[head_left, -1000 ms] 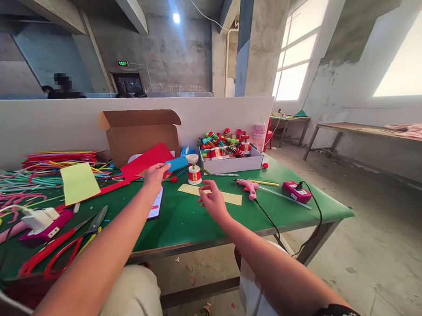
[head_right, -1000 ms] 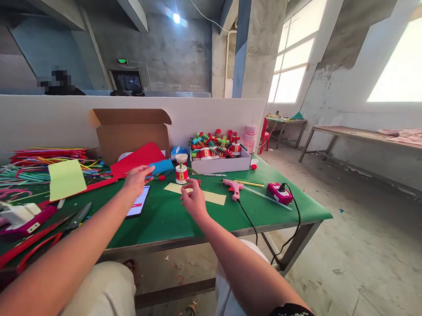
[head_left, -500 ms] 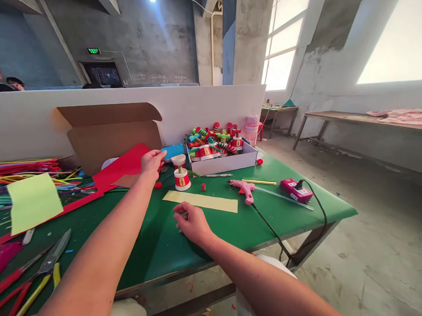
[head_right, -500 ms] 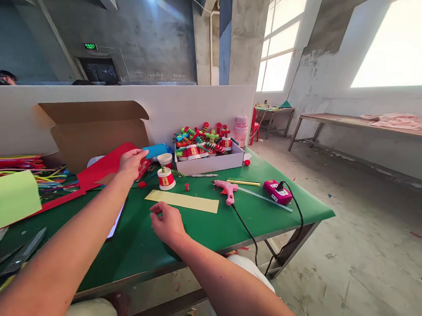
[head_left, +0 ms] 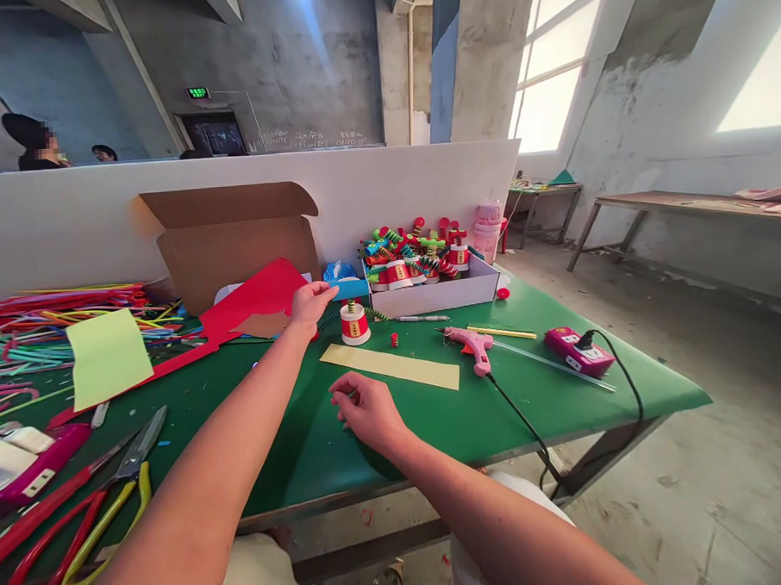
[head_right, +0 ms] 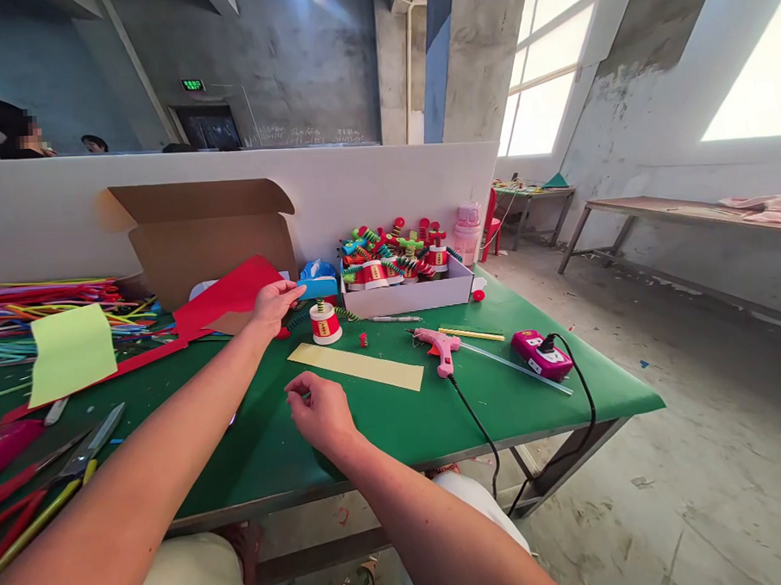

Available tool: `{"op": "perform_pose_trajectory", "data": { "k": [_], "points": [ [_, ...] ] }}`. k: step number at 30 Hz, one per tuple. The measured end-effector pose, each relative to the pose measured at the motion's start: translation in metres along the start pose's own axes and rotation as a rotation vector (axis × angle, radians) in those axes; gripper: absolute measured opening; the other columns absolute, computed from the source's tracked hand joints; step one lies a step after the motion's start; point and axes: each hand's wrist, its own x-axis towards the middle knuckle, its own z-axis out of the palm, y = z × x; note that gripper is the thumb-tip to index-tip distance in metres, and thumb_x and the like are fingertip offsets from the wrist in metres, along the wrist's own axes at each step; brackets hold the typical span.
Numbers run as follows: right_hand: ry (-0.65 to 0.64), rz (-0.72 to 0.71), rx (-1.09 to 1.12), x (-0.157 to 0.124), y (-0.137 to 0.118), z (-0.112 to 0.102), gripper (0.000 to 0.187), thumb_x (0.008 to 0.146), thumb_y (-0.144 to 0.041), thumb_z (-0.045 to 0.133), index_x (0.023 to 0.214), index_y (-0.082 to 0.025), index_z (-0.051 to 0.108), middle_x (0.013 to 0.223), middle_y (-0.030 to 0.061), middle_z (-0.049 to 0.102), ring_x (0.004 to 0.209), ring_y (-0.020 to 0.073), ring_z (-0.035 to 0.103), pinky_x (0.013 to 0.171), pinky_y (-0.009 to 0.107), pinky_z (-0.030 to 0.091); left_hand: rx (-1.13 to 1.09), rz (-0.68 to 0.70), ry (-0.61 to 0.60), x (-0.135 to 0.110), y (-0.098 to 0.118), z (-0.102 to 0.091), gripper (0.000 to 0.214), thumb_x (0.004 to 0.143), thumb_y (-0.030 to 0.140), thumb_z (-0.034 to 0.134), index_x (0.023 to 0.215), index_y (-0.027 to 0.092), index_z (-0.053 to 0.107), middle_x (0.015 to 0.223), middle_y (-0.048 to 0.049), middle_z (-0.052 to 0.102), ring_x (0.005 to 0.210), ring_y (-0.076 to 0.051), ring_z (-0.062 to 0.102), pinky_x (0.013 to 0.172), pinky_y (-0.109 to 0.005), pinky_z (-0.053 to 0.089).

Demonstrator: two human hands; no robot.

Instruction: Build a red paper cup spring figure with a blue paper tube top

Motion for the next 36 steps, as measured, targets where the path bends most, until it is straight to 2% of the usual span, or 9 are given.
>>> {"op": "perform_pose_trajectory", "data": {
  "k": [6, 13, 17, 20, 24, 27, 31, 34, 36],
  "points": [
    [-0.018, -0.009, -0.004, -0.001, -0.001, -0.001, 0.012, 0.078, -0.013, 0.055, 0.077, -0.022, 0.063, 0.067, -0.0025, 0.063, 0.050, 0.0095, 0.056, 0.044, 0.019, 0.041, 0.019, 0.013, 0.010, -0.001, -0.003, -0.005, 0.040, 0.050, 0.050, 0.081, 0.066, 0.017, 0.065, 0.064, 0.0005, 0.059, 0.061, -0.012, 0.048, 0.058, -0.024, 0.039],
    [-0.034, 0.013, -0.046, -0.003, -0.004, -0.001, 0.014, 0.078, -0.011, 0.053, 0.074, -0.021, 0.062, 0.064, -0.0028, 0.062, 0.050, 0.0096, 0.057, 0.046, 0.019, 0.042, 0.034, 0.022, 0.020, -0.004, -0.007, -0.001, 0.043, 0.048, 0.053, 0.081, 0.060, 0.017, 0.062, 0.059, 0.0015, 0.056, 0.061, -0.012, 0.047, 0.057, -0.024, 0.036],
    [-0.032, 0.045, -0.023, 0.002, -0.006, -0.005, 0.013, 0.079, -0.011, 0.053, 0.076, -0.020, 0.061, 0.065, -0.0030, 0.061, 0.051, 0.0087, 0.056, 0.046, 0.018, 0.043, 0.013, 0.026, 0.020, -0.005, 0.000, -0.004, 0.043, 0.047, 0.052, 0.081, 0.059, 0.018, 0.059, 0.056, 0.0034, 0.052, 0.057, -0.011, 0.044, 0.054, -0.023, 0.034],
    [0.028, 0.084, 0.068, 0.010, -0.010, -0.018, 0.010, 0.078, -0.012, 0.055, 0.077, -0.019, 0.061, 0.067, -0.0026, 0.062, 0.051, 0.0081, 0.056, 0.045, 0.018, 0.045, -0.026, 0.032, 0.019, -0.015, 0.010, -0.011, 0.042, 0.049, 0.052, 0.080, 0.061, 0.018, 0.058, 0.056, 0.0042, 0.050, 0.055, -0.010, 0.044, 0.054, -0.022, 0.036],
    [0.218, 0.108, 0.325, 0.015, -0.020, -0.052, 0.003, 0.077, -0.020, 0.064, 0.077, -0.019, 0.061, 0.070, -0.0018, 0.064, 0.051, 0.0086, 0.058, 0.047, 0.020, 0.049, -0.085, 0.045, -0.046, -0.055, 0.022, -0.022, 0.041, 0.052, 0.053, 0.079, 0.066, 0.018, 0.062, 0.062, 0.0020, 0.056, 0.060, -0.012, 0.051, 0.059, -0.024, 0.043],
    [0.308, 0.168, 0.601, 0.003, -0.029, -0.077, 0.009, 0.079, -0.026, 0.067, 0.080, -0.019, 0.062, 0.077, 0.0004, 0.068, 0.058, 0.0093, 0.063, 0.057, 0.022, 0.055, -0.088, 0.177, -0.143, -0.097, 0.028, -0.031, 0.036, 0.057, 0.050, 0.079, 0.068, 0.019, 0.065, 0.076, -0.0025, 0.066, 0.075, -0.017, 0.060, 0.071, -0.030, 0.048],
    [0.250, 0.224, 0.774, -0.022, -0.038, -0.088, 0.016, 0.076, -0.027, 0.074, 0.078, -0.020, 0.060, 0.082, 0.0011, 0.070, 0.065, 0.0113, 0.067, 0.063, 0.023, 0.057, 0.008, 0.497, -0.210, -0.149, 0.033, -0.044, 0.023, 0.069, 0.043, 0.077, 0.068, 0.022, 0.068, 0.109, -0.0065, 0.070, 0.101, -0.022, 0.061, 0.092, -0.039, 0.046],
    [0.207, 0.233, 0.756, -0.036, -0.040, -0.082, 0.023, 0.072, -0.034, 0.079, 0.076, -0.020, 0.060, 0.087, 0.0006, 0.071, 0.063, 0.0099, 0.065, 0.058, 0.021, 0.055, 0.134, 0.667, -0.187, -0.177, 0.034, -0.056, 0.014, 0.077, 0.039, 0.073, 0.073, 0.025, 0.072, 0.115, -0.0065, 0.069, 0.104, -0.022, 0.059, 0.091, -0.039, 0.046],
    [0.167, 0.231, 0.693, -0.042, -0.040, -0.078, 0.028, 0.069, -0.042, 0.080, 0.077, -0.019, 0.064, 0.091, 0.0013, 0.070, 0.061, 0.0081, 0.062, 0.053, 0.019, 0.052, 0.205, 0.720, -0.175, -0.190, 0.031, -0.063, 0.012, 0.079, 0.038, 0.071, 0.076, 0.027, 0.074, 0.116, -0.0063, 0.069, 0.105, -0.022, 0.058, 0.088, -0.039, 0.047]
  ]
}}
